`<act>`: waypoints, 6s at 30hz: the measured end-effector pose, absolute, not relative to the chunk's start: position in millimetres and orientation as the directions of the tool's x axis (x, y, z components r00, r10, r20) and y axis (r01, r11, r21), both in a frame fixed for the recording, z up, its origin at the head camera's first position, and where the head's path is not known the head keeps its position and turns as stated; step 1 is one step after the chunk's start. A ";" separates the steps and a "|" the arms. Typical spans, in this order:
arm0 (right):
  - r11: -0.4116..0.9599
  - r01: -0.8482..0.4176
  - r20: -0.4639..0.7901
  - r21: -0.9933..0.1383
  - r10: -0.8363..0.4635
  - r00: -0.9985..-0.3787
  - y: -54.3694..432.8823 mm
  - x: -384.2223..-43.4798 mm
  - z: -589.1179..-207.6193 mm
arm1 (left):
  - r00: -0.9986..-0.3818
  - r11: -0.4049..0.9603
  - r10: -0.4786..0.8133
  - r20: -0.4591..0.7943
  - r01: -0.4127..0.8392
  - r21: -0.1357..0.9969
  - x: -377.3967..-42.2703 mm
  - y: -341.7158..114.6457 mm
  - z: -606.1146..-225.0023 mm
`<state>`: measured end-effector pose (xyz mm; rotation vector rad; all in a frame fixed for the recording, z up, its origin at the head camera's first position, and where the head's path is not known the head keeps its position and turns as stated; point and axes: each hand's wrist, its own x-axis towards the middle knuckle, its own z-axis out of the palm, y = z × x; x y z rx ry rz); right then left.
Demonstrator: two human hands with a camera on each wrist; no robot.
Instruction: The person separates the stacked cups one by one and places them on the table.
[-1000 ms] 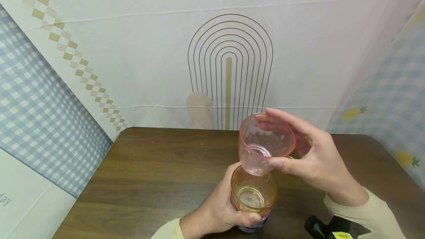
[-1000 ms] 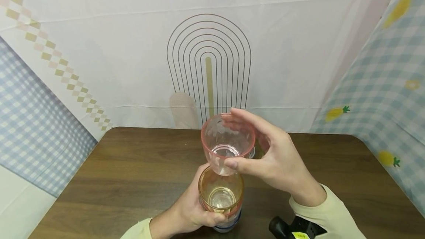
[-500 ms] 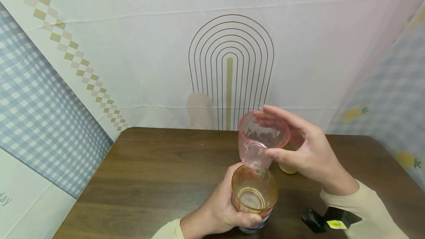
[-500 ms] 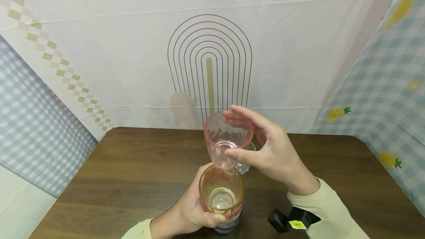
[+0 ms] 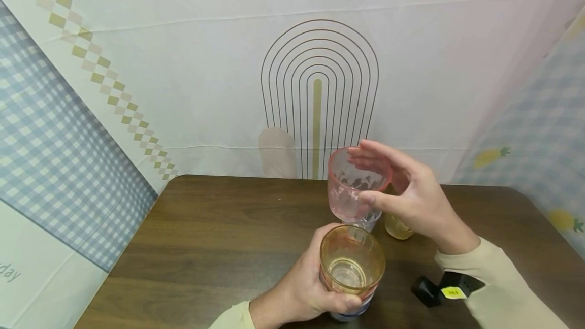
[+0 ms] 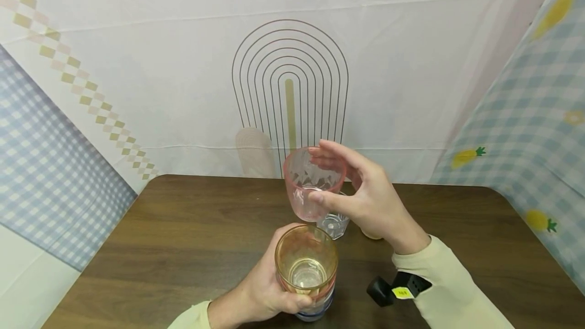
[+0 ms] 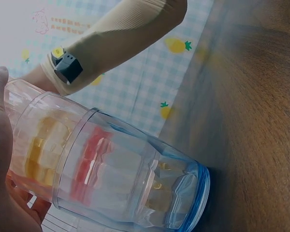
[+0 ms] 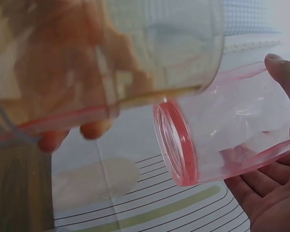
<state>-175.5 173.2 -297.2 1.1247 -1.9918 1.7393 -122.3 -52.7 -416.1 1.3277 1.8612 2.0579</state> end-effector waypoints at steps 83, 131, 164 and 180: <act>0.448 -0.506 0.332 -0.737 -0.412 -0.848 140.5 -233.3 -382.4 | -0.618 -0.191 0.579 0.532 0.531 0.825 -123.1 -56.7 -416.2; 0.626 -0.502 0.249 -0.596 -0.451 -0.857 125.7 -238.9 -395.5 | -0.626 -0.106 0.591 0.508 0.565 0.818 -118.6 -61.9 -412.2; 0.602 -0.508 0.292 -0.617 -0.424 -0.857 139.7 -228.1 -385.2 | -0.608 -0.158 0.606 0.513 0.540 0.827 -120.1 -62.9 -412.9; 0.521 -0.588 0.400 -0.618 -0.436 -0.806 154.0 -211.4 -365.8 | -0.595 -0.091 0.633 0.495 0.579 0.810 -125.1 -70.2 -417.3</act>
